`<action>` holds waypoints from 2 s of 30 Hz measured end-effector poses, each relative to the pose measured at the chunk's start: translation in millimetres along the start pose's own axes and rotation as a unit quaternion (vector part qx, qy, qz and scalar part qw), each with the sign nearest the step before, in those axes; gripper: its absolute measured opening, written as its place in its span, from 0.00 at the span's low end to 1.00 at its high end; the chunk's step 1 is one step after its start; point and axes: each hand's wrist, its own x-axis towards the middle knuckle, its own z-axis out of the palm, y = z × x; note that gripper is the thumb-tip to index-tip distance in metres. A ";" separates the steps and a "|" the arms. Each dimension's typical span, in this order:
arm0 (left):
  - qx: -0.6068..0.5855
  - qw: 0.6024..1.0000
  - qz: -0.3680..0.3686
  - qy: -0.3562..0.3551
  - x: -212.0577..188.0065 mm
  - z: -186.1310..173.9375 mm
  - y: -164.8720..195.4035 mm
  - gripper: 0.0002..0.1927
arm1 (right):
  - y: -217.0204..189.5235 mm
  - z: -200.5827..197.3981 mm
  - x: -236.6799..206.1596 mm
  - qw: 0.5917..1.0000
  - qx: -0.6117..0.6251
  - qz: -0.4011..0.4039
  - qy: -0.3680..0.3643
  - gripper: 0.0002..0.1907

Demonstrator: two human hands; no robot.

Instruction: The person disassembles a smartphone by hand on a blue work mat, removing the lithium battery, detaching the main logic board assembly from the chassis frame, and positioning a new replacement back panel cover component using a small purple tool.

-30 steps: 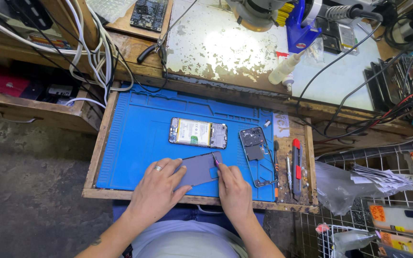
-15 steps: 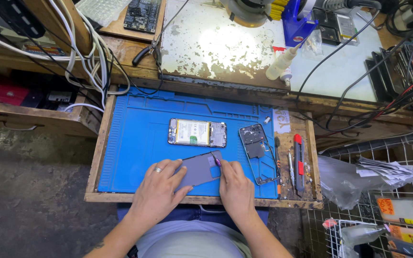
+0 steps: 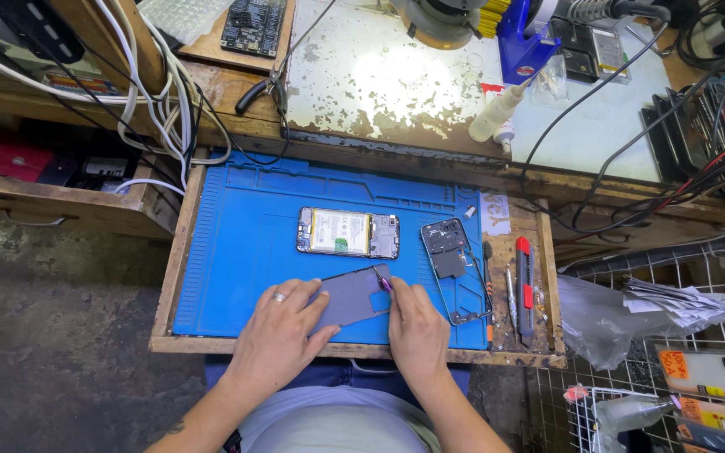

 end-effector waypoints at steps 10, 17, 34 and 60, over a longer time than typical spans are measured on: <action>-0.001 1.000 0.001 -0.004 0.6 -0.6 0.1 0.25 | -4.5 -5.4 4.5 0.998 0.061 0.000 0.007 0.10; 0.003 1.000 0.006 0.015 -0.1 -0.6 1.6 0.25 | 3.1 0.8 -1.6 0.998 0.051 -0.027 0.028 0.08; 0.001 1.000 0.007 -0.002 0.7 -0.6 0.8 0.25 | -0.1 -2.8 0.9 0.997 0.073 -0.011 -0.008 0.12; 0.004 1.000 0.011 -0.003 -0.3 0.5 -0.3 0.25 | 15.1 -4.1 -8.0 0.988 0.148 -0.024 0.029 0.07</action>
